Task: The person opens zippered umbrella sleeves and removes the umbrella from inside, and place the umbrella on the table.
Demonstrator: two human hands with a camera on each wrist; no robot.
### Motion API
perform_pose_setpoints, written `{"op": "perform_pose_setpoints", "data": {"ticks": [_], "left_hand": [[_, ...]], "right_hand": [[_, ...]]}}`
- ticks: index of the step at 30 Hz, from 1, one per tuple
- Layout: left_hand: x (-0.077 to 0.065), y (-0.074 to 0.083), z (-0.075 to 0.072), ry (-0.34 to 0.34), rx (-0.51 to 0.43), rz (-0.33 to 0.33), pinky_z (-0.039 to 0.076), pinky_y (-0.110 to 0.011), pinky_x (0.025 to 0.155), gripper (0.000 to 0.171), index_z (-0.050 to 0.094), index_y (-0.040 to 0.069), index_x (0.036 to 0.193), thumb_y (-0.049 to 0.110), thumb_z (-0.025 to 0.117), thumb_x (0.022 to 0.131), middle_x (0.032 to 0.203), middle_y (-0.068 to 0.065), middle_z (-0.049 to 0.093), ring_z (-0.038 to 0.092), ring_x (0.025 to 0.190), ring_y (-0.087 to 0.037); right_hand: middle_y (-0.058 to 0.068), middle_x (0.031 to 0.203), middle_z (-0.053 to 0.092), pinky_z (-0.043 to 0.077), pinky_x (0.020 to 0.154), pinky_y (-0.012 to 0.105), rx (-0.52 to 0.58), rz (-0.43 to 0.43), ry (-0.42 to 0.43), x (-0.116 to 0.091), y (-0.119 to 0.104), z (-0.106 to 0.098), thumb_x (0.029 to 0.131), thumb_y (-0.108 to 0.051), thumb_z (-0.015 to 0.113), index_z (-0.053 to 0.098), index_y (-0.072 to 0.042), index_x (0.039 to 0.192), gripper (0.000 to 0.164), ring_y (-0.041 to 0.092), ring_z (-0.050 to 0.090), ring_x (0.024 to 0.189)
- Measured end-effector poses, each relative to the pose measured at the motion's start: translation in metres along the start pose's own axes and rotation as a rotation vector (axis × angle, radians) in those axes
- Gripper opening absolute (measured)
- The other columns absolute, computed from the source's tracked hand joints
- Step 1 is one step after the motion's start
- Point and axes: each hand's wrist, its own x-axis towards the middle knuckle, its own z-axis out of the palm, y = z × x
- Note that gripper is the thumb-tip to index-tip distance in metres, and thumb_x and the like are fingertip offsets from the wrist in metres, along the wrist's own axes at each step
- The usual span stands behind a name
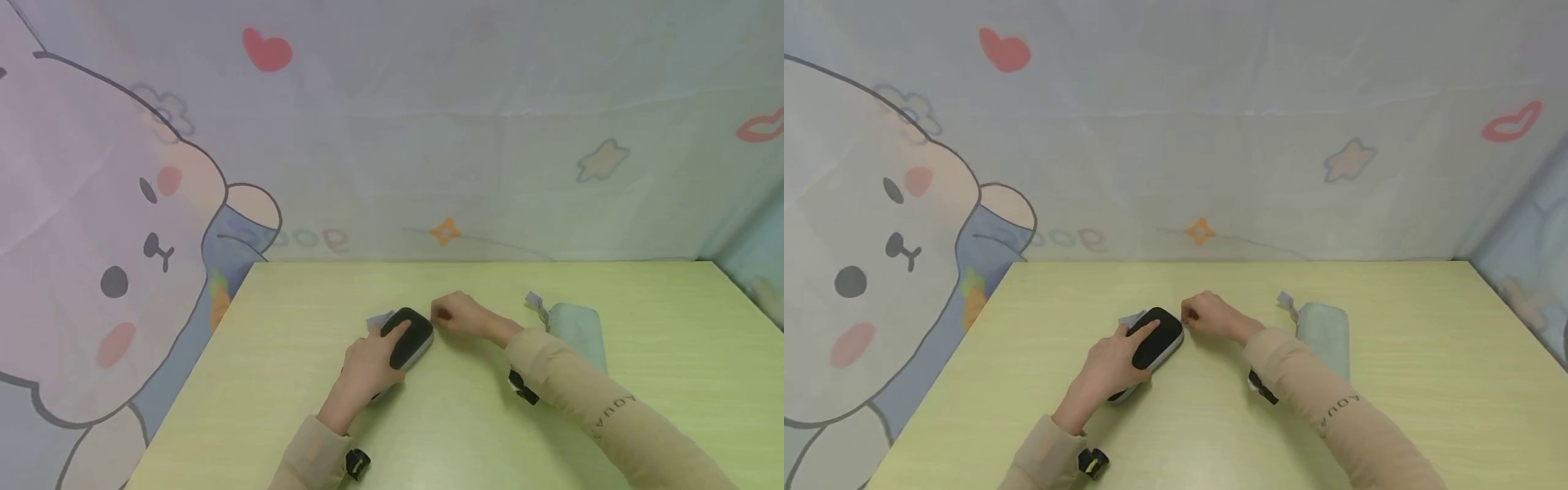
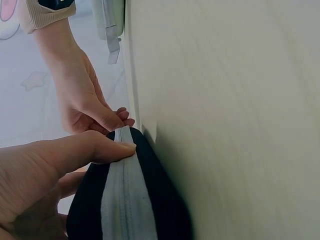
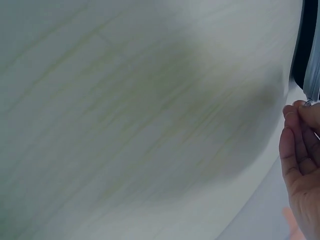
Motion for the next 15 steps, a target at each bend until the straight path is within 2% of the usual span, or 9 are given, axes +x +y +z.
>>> {"op": "perform_pose_setpoints", "data": {"ticks": [9,15], "left_hand": [[-0.0018,0.0001,0.0005,0.015,-0.012,-0.02,0.042,-0.033,0.05,0.082,0.045,0.026,0.143,0.015,0.078,0.069,0.118,-0.024,0.059,0.051,0.063,-0.024],[-0.0004,0.0021,0.002,0.03,-0.003,-0.011,0.042,-0.034,0.049,0.082,0.046,0.026,0.143,0.015,0.079,0.068,0.114,-0.023,0.061,0.05,0.062,-0.023]], "right_hand": [[0.005,0.083,0.071,0.053,0.074,0.025,0.022,0.019,0.025,-0.0027,-0.0018,0.0048,0.087,-0.002,0.062,0.068,-0.007,0.083,0.009,0.011,0.063,0.077],[0.004,0.081,0.071,0.051,0.071,0.023,0.021,0.033,0.04,-0.0063,-0.0018,0.0044,0.087,-0.003,0.063,0.067,-0.008,0.082,0.008,0.009,0.061,0.074]]}}
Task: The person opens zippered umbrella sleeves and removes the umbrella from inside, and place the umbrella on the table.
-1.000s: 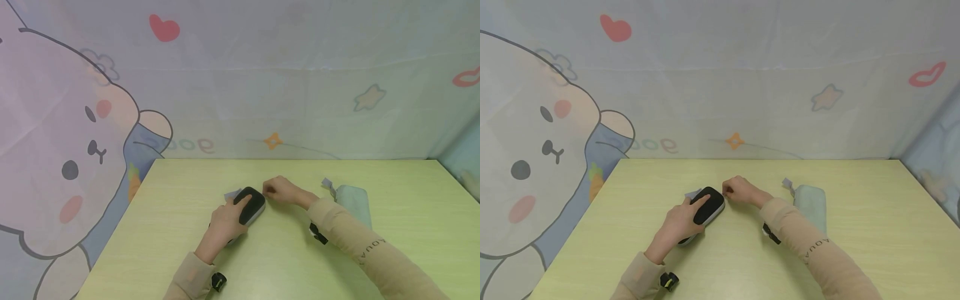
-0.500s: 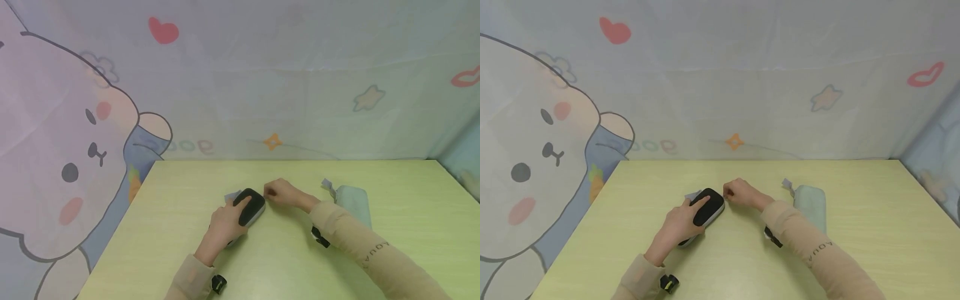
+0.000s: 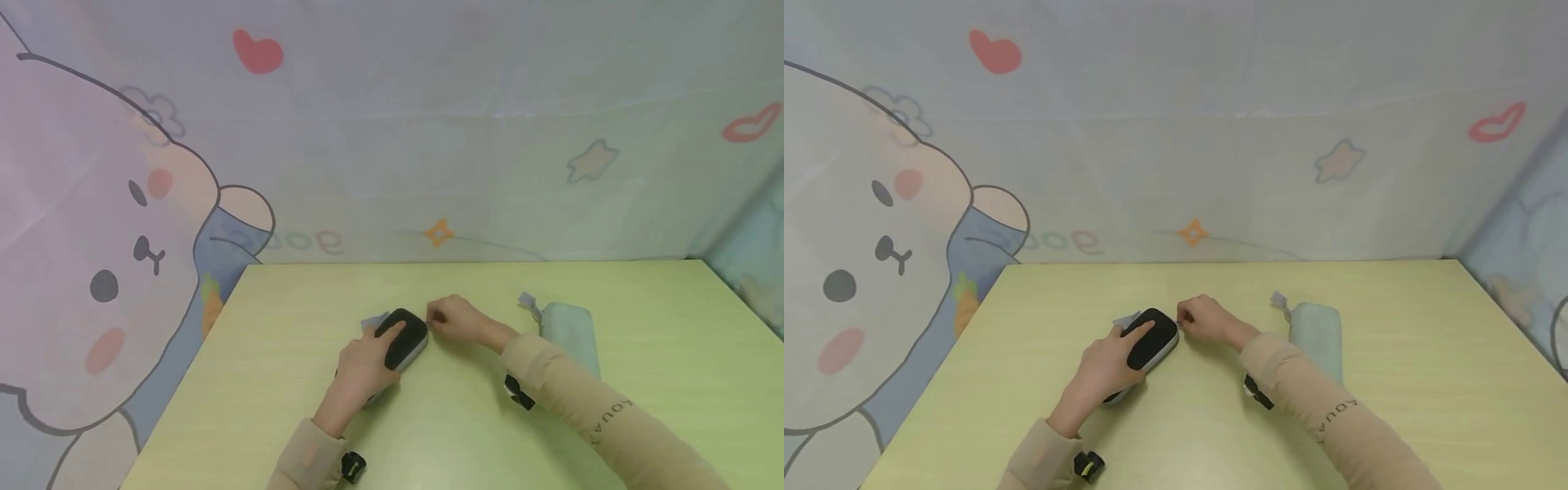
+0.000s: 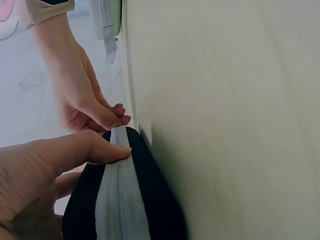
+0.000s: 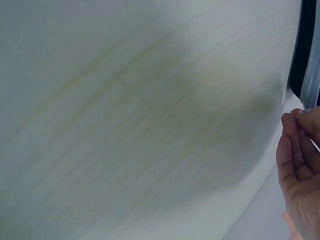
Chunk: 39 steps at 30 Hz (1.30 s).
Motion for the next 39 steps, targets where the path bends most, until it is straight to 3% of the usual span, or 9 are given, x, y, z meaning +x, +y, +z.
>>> {"op": "perform_pose_setpoints", "data": {"ticks": [20,39], "left_hand": [[0.0,0.002,0.005,0.041,-0.028,-0.01,0.039,-0.032,0.048,0.078,0.049,0.025,0.141,0.015,0.079,0.07,0.115,-0.023,0.061,0.048,0.058,-0.022],[0.0,0.008,0.004,0.064,-0.024,-0.051,0.036,-0.029,0.047,0.076,0.05,0.025,0.14,0.017,0.079,0.07,0.105,-0.02,0.06,0.046,0.054,-0.02]], "right_hand": [[0.004,0.078,0.07,0.05,0.067,0.022,-0.008,0.034,0.044,-0.004,-0.001,0.004,0.084,-0.002,0.063,0.066,-0.009,0.078,0.009,0.008,0.06,0.07],[0.005,0.078,0.069,0.049,0.065,0.022,-0.018,0.081,0.061,-0.007,-0.012,0.003,0.083,0.0,0.06,0.067,-0.006,0.081,0.009,0.01,0.059,0.069]]}}
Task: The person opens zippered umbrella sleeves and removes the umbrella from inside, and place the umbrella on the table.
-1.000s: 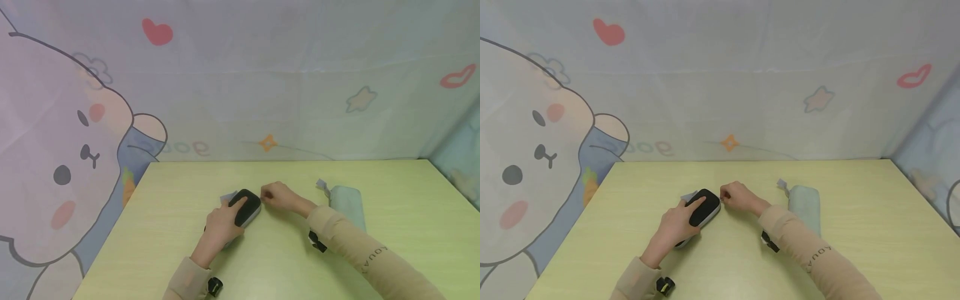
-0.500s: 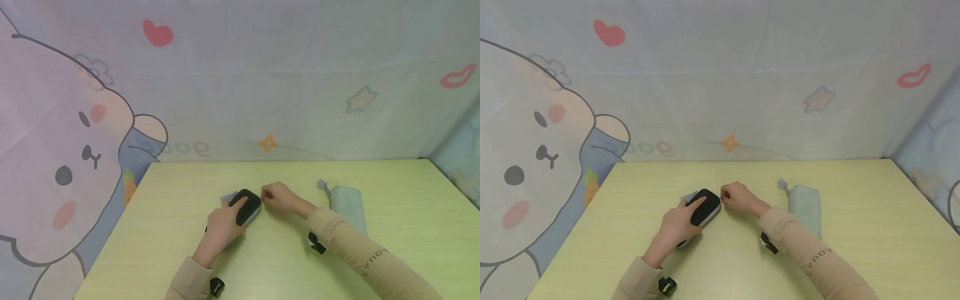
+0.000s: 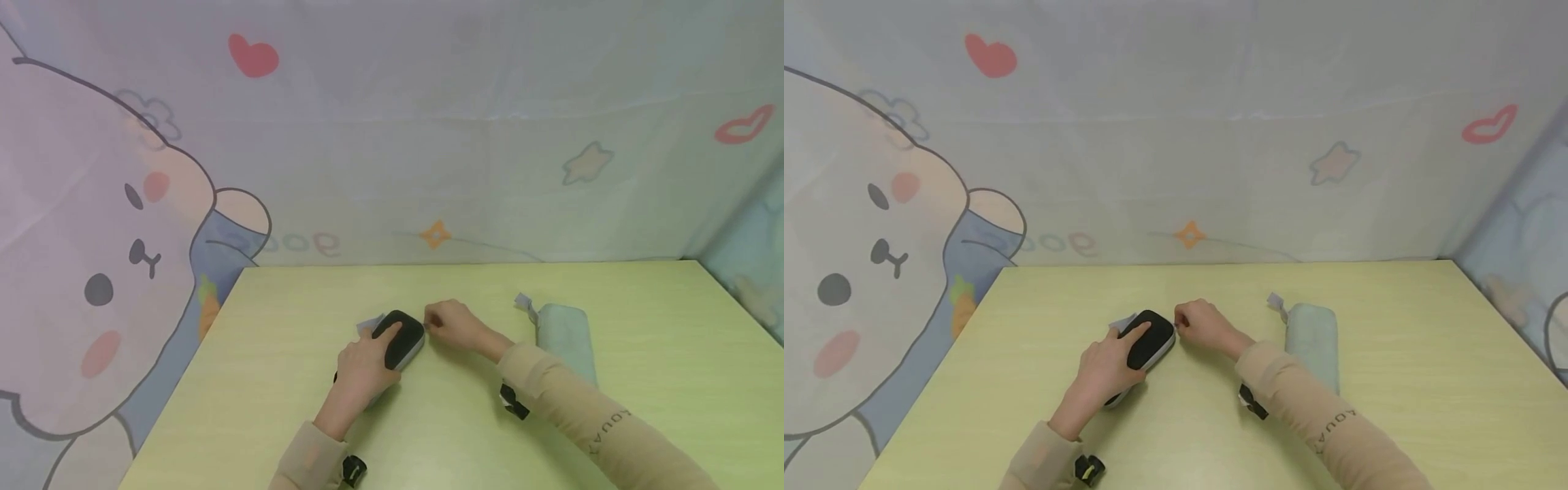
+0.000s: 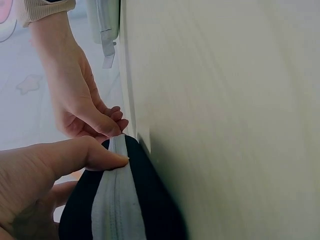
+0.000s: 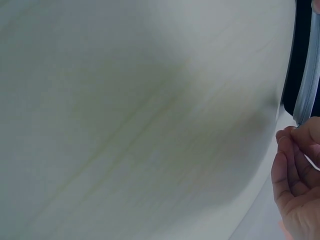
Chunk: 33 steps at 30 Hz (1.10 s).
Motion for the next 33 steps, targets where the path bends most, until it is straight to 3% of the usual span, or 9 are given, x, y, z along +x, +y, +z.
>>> {"op": "perform_pose_setpoints", "data": {"ticks": [22,33], "left_hand": [[-0.0009,0.0021,0.0011,0.013,0.012,-0.01,0.034,-0.028,0.045,0.076,0.051,0.025,0.139,0.017,0.079,0.069,0.099,-0.019,0.058,0.045,0.052,-0.02],[-0.0014,0.0065,0.0049,0.027,0.008,-0.035,0.035,-0.03,0.047,0.078,0.051,0.023,0.139,0.021,0.082,0.068,0.101,-0.019,0.057,0.045,0.055,-0.021]], "right_hand": [[0.004,0.076,0.069,0.049,0.064,0.022,-0.015,0.039,0.032,-0.0046,-0.0014,0.0047,0.082,-0.003,0.063,0.067,-0.007,0.08,0.006,0.009,0.059,0.067],[0.002,0.073,0.067,0.048,0.061,0.021,-0.013,0.012,0.056,-0.0056,0.0006,0.0065,0.081,-0.001,0.063,0.065,-0.009,0.076,0.009,0.007,0.056,0.065]]}}
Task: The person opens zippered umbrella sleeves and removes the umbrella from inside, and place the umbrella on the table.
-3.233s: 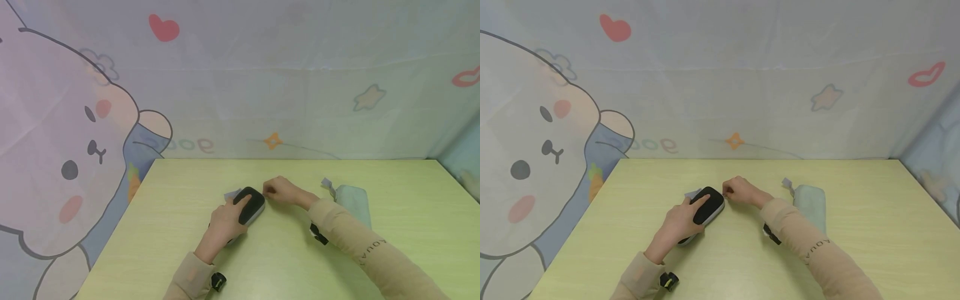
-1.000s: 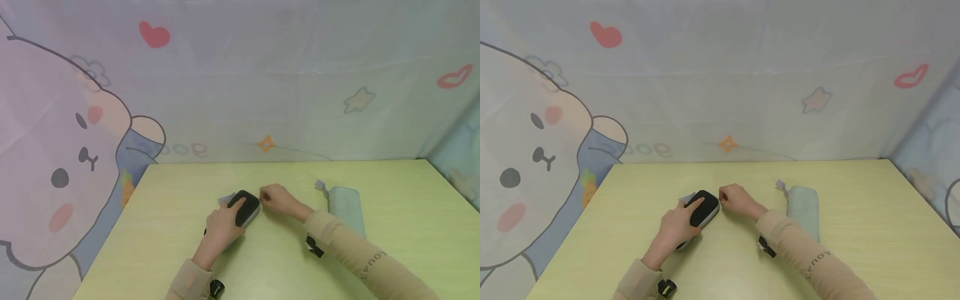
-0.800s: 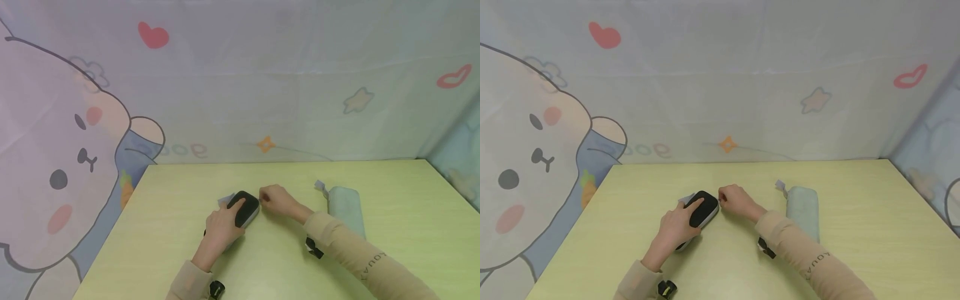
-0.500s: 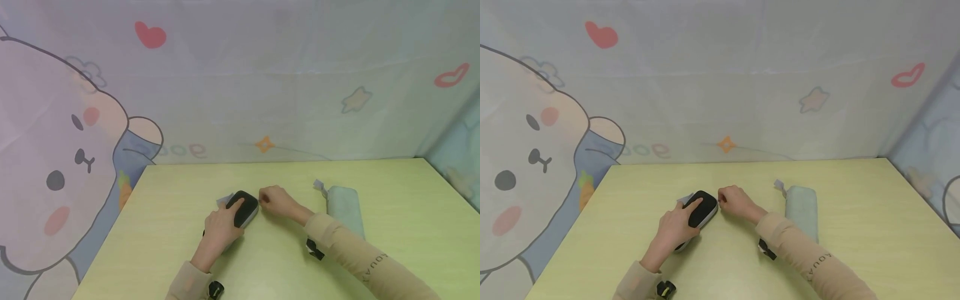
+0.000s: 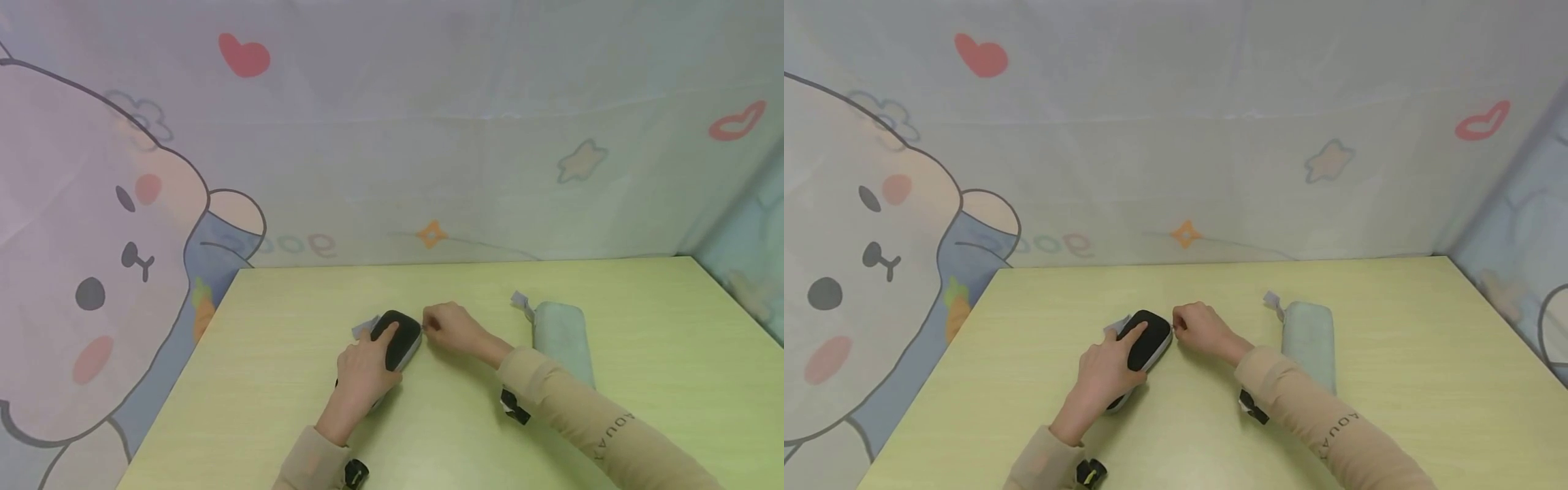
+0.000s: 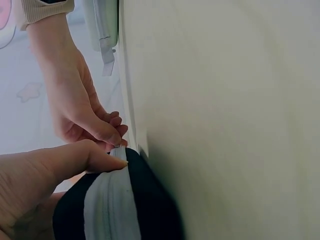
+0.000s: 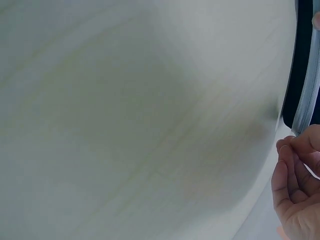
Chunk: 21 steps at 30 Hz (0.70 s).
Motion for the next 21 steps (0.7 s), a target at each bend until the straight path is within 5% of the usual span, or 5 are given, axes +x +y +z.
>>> {"op": "perform_pose_setpoints", "data": {"ticks": [12,21], "left_hand": [[0.001,0.009,0.005,0.032,0.037,-0.027,0.034,-0.029,0.046,0.079,0.049,0.018,0.14,0.023,0.081,0.069,0.106,-0.023,0.06,0.043,0.055,-0.018],[-0.001,0.012,0.006,-0.004,0.1,-0.016,0.033,-0.027,0.044,0.084,0.043,0.015,0.145,0.027,0.08,0.071,0.112,-0.028,0.056,0.04,0.051,-0.015]], "right_hand": [[0.005,0.077,0.069,0.049,0.063,0.022,0.013,0.037,-0.005,-0.001,-0.002,-0.001,0.082,-0.001,0.063,0.066,-0.006,0.08,0.007,0.01,0.058,0.067],[0.008,0.08,0.07,0.051,0.064,0.023,0.04,0.099,-0.011,0.0,-0.005,0.0,0.083,-0.001,0.062,0.067,-0.004,0.083,0.006,0.012,0.061,0.068]]}}
